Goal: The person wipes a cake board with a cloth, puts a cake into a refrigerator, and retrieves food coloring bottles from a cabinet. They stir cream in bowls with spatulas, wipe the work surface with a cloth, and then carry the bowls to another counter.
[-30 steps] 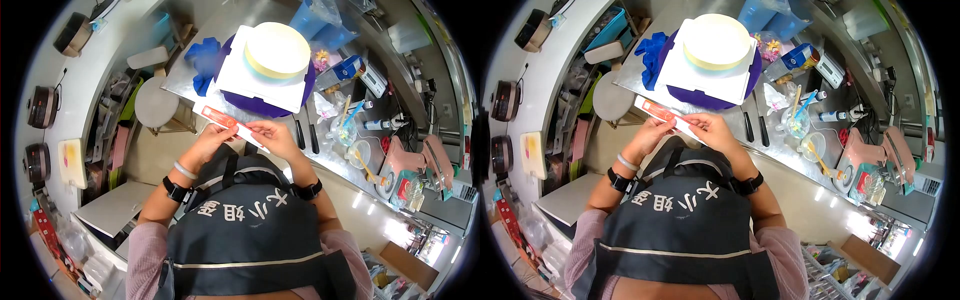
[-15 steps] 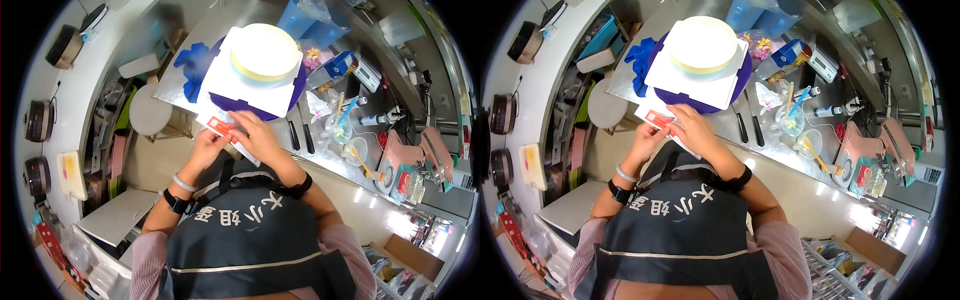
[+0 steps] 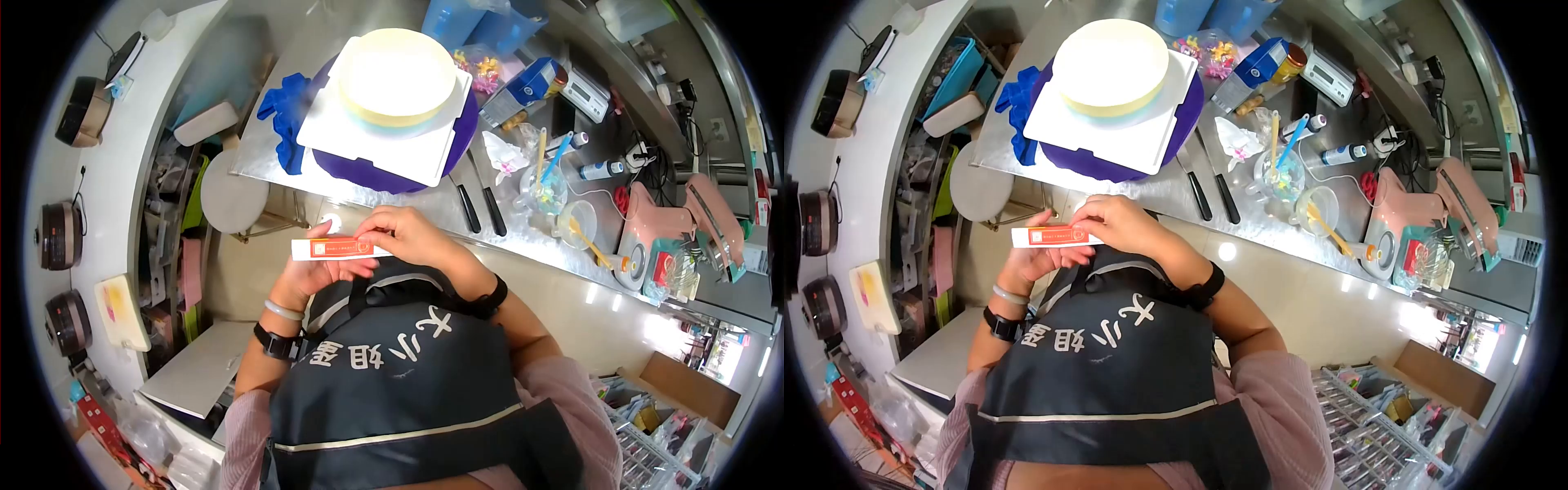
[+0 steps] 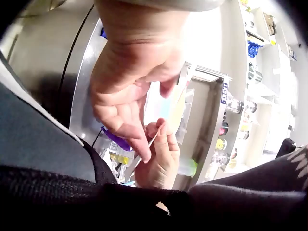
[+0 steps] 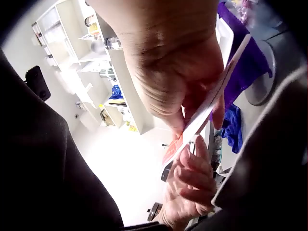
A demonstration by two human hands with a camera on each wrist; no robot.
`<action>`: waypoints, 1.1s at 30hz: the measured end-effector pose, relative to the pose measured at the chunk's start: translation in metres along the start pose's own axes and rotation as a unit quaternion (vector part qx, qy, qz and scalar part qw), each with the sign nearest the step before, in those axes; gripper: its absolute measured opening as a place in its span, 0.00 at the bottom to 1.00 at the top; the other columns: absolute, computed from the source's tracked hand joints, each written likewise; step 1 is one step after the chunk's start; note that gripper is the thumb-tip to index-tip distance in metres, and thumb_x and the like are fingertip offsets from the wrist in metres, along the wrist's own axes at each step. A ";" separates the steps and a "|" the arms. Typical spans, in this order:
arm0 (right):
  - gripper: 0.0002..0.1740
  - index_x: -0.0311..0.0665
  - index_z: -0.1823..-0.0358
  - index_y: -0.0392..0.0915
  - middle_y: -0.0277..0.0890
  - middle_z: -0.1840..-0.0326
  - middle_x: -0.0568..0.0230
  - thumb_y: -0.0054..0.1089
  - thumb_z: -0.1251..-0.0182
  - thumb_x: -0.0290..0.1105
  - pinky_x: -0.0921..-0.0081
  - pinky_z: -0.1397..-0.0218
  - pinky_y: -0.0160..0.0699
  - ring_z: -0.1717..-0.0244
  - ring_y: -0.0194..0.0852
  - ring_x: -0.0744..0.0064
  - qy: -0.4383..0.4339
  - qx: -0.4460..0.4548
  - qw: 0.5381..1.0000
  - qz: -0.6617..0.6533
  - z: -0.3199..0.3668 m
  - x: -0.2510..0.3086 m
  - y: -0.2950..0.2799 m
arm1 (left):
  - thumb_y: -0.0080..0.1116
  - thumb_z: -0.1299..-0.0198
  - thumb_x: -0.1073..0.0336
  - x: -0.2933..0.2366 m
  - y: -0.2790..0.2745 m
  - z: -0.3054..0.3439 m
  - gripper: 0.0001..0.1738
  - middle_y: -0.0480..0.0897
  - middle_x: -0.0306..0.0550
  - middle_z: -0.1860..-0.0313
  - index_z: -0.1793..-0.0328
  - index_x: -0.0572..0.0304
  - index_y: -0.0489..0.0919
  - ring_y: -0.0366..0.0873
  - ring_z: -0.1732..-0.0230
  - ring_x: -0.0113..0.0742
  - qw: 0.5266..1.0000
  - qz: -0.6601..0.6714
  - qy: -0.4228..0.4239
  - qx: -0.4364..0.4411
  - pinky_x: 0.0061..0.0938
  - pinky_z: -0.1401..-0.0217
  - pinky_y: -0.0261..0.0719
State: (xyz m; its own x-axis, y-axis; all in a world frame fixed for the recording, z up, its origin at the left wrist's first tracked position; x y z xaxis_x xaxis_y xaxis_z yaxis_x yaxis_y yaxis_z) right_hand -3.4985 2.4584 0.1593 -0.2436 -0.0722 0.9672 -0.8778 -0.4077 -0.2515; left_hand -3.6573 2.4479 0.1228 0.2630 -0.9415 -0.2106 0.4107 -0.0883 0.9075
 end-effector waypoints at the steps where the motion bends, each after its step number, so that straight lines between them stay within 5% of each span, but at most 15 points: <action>1: 0.06 0.36 0.68 0.80 0.75 0.70 0.61 0.60 0.45 0.31 0.72 0.60 0.70 0.65 0.71 0.63 -0.036 -0.009 0.998 0.051 0.000 0.001 0.001 | 0.49 0.38 0.63 0.001 0.004 0.000 0.22 0.78 0.66 0.54 0.44 0.74 0.70 0.81 0.58 0.48 1.000 0.000 0.000 -0.001 0.22 0.61 0.77; 4: 0.06 0.39 0.69 0.81 0.73 0.70 0.66 0.63 0.48 0.32 0.72 0.56 0.67 0.63 0.68 0.66 -0.108 -0.065 0.980 0.154 0.001 0.008 0.000 | 0.41 0.36 0.58 0.003 0.012 0.000 0.22 0.80 0.67 0.61 0.51 0.76 0.72 0.82 0.67 0.45 0.965 -0.238 0.022 -0.108 0.19 0.70 0.76; 6: 0.07 0.43 0.71 0.82 0.71 0.69 0.69 0.65 0.51 0.35 0.71 0.55 0.63 0.61 0.66 0.68 -0.157 -0.140 0.939 0.272 0.003 0.020 -0.007 | 0.41 0.36 0.60 0.002 0.010 0.001 0.21 0.80 0.67 0.61 0.51 0.76 0.72 0.82 0.67 0.44 0.966 -0.224 0.031 -0.126 0.19 0.69 0.76; 10: 0.08 0.44 0.71 0.82 0.72 0.68 0.67 0.65 0.50 0.37 0.72 0.55 0.63 0.63 0.68 0.67 -0.111 -0.109 0.940 0.305 0.006 0.014 -0.005 | 0.39 0.37 0.63 0.002 0.011 -0.001 0.20 0.79 0.65 0.57 0.49 0.75 0.71 0.82 0.63 0.42 0.979 -0.146 0.029 -0.136 0.20 0.68 0.77; 16: 0.10 0.41 0.70 0.82 0.75 0.69 0.63 0.58 0.44 0.39 0.67 0.62 0.70 0.66 0.74 0.61 -0.015 -0.084 0.985 0.150 0.002 -0.022 0.012 | 0.43 0.37 0.62 0.004 0.006 -0.007 0.21 0.78 0.58 0.53 0.46 0.73 0.69 0.80 0.54 0.45 0.956 -0.218 0.099 -0.169 0.25 0.56 0.79; 21: 0.11 0.35 0.64 0.81 0.77 0.66 0.56 0.61 0.46 0.33 0.69 0.63 0.73 0.66 0.75 0.57 -0.026 -0.075 0.988 0.133 0.001 -0.022 0.008 | 0.46 0.36 0.58 0.002 0.006 -0.014 0.22 0.78 0.56 0.54 0.46 0.72 0.70 0.79 0.53 0.44 0.956 -0.190 0.105 -0.198 0.29 0.53 0.79; 23: 0.11 0.36 0.63 0.81 0.77 0.67 0.57 0.62 0.47 0.32 0.69 0.63 0.73 0.66 0.75 0.58 -0.047 -0.083 0.982 0.162 0.001 -0.019 0.008 | 0.47 0.36 0.58 0.002 0.003 -0.016 0.20 0.79 0.53 0.56 0.49 0.70 0.71 0.80 0.55 0.42 0.976 -0.043 0.079 -0.197 0.30 0.52 0.79; 27: 0.08 0.41 0.68 0.81 0.76 0.69 0.63 0.61 0.49 0.35 0.67 0.63 0.72 0.66 0.74 0.60 -0.128 -0.144 0.953 0.232 0.002 -0.007 0.003 | 0.43 0.36 0.58 -0.001 -0.017 -0.027 0.18 0.80 0.49 0.60 0.55 0.67 0.74 0.79 0.59 0.36 0.968 -0.065 0.131 -0.202 0.29 0.52 0.77; 33: 0.08 0.40 0.67 0.81 0.74 0.70 0.64 0.61 0.50 0.32 0.67 0.61 0.72 0.65 0.73 0.61 -0.117 -0.148 0.960 0.208 0.000 -0.017 -0.002 | 0.41 0.36 0.61 -0.005 -0.015 -0.035 0.16 0.80 0.46 0.59 0.54 0.66 0.73 0.79 0.58 0.32 0.978 -0.036 0.116 -0.172 0.26 0.51 0.75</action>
State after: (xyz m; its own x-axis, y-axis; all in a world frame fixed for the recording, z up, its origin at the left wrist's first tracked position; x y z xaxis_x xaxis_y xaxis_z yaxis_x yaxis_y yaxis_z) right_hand -3.4924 2.4601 0.1434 -0.5297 -0.3896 0.7535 -0.8116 -0.0252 -0.5836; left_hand -3.6340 2.4659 0.0976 0.3972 -0.8348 -0.3814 0.6942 0.0014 0.7198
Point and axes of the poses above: each hand's wrist, its own z-axis away from the middle knuckle, its own y-axis out of the palm, x = y × z, the point moved 4 cm from there along -z, towards the middle knuckle
